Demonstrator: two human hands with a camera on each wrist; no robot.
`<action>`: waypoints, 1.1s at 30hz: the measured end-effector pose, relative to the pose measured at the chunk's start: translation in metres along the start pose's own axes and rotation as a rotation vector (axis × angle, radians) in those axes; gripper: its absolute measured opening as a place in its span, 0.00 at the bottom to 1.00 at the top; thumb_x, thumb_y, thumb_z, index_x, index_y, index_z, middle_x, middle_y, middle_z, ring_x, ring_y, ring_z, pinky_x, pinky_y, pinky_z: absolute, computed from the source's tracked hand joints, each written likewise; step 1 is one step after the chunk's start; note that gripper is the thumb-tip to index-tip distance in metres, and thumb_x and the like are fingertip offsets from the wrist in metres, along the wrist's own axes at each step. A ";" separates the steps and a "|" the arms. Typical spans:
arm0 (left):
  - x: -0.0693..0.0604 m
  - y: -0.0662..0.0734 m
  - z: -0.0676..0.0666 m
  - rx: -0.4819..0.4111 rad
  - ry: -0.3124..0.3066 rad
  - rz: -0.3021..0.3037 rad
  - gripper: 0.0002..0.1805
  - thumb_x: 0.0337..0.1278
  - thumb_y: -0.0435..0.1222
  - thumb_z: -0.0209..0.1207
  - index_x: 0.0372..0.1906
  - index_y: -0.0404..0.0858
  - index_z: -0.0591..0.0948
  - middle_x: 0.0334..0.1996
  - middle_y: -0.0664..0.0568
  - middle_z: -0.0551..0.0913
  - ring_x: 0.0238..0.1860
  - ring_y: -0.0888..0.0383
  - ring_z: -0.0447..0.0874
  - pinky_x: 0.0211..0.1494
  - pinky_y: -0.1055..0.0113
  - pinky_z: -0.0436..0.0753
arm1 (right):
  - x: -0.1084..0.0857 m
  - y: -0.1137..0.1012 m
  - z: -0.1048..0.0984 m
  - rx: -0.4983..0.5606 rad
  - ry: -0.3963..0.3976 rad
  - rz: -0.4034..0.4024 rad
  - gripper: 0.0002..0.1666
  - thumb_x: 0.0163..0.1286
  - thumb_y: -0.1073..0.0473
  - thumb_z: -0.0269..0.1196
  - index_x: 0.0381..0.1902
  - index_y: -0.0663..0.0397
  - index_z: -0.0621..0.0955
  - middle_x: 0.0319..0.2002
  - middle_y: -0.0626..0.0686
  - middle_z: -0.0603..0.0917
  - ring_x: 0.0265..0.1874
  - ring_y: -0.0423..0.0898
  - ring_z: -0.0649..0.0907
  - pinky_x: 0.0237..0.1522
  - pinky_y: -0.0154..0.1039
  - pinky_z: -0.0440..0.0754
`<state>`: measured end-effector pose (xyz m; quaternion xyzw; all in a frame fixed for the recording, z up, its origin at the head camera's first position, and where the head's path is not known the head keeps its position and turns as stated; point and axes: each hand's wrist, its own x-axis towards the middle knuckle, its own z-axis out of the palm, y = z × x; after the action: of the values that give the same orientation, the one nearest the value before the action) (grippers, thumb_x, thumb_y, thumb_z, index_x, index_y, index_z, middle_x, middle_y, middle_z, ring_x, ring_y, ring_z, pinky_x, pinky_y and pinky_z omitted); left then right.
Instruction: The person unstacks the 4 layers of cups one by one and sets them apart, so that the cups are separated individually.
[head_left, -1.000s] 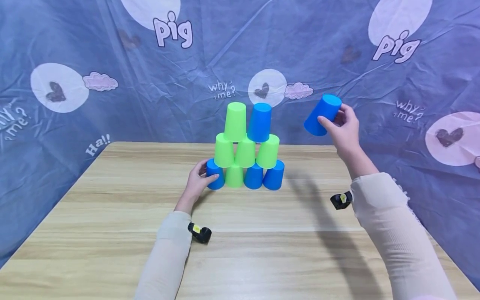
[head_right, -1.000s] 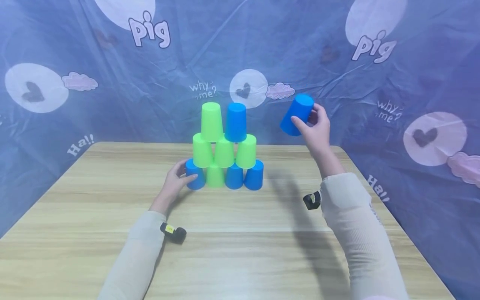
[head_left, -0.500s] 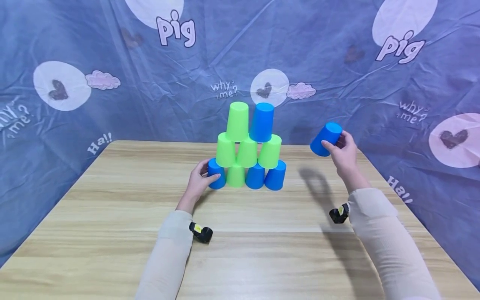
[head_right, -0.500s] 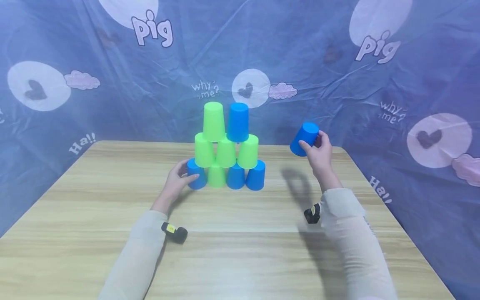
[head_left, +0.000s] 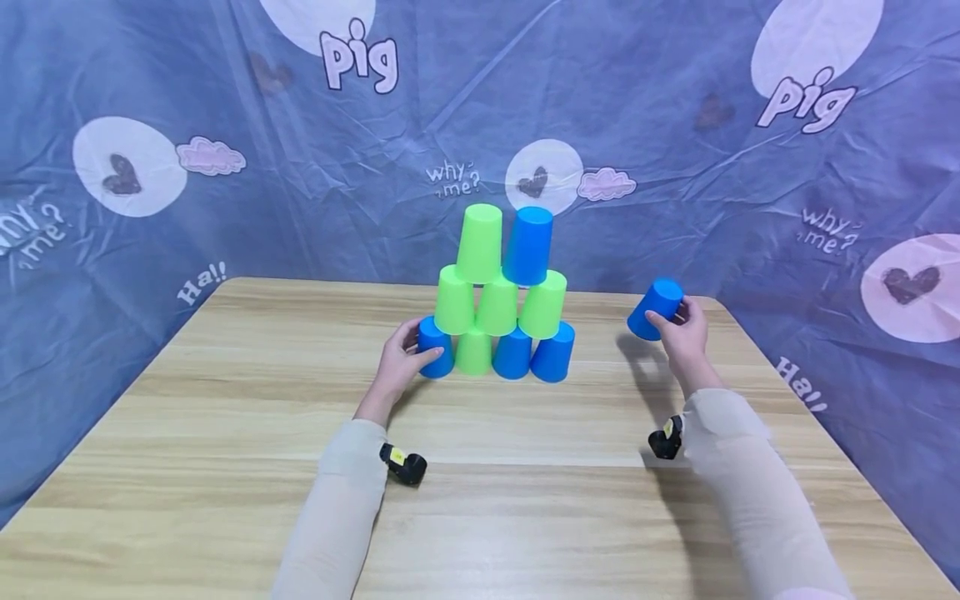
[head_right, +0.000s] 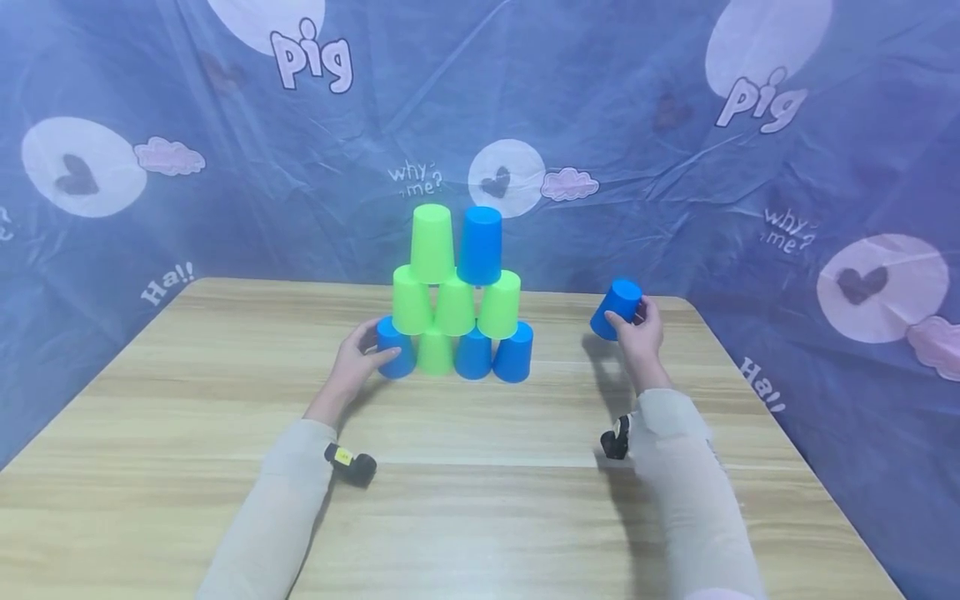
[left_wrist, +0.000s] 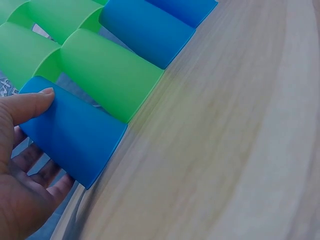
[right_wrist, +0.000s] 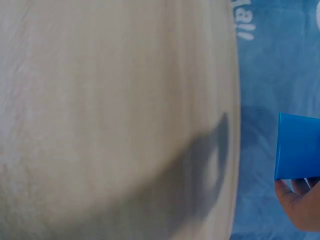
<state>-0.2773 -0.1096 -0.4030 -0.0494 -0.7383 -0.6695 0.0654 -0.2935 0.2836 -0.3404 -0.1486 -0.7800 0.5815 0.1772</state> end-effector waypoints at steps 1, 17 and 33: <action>0.000 0.000 0.000 0.001 0.000 0.000 0.29 0.43 0.29 0.62 0.56 0.37 0.67 0.51 0.42 0.69 0.52 0.48 0.65 0.55 0.57 0.64 | 0.001 0.002 -0.001 -0.005 0.005 0.019 0.39 0.59 0.56 0.58 0.64 0.57 0.54 0.61 0.61 0.57 0.59 0.55 0.59 0.58 0.47 0.56; 0.001 0.000 0.002 -0.009 -0.009 0.006 0.29 0.44 0.29 0.61 0.56 0.37 0.66 0.51 0.41 0.69 0.52 0.48 0.65 0.55 0.57 0.65 | 0.016 0.041 -0.007 -0.081 0.009 0.148 0.42 0.60 0.52 0.56 0.66 0.53 0.48 0.64 0.58 0.52 0.61 0.53 0.54 0.59 0.48 0.52; -0.012 0.024 0.001 -0.020 -0.017 -0.017 0.29 0.45 0.26 0.59 0.57 0.32 0.64 0.52 0.36 0.67 0.53 0.45 0.63 0.56 0.56 0.63 | 0.014 0.045 -0.001 -0.042 0.042 0.152 0.40 0.60 0.56 0.56 0.65 0.54 0.50 0.63 0.59 0.54 0.61 0.53 0.54 0.59 0.47 0.52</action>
<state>-0.2619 -0.1057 -0.3813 -0.0493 -0.7324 -0.6770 0.0529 -0.3044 0.3037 -0.3818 -0.2233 -0.7746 0.5734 0.1459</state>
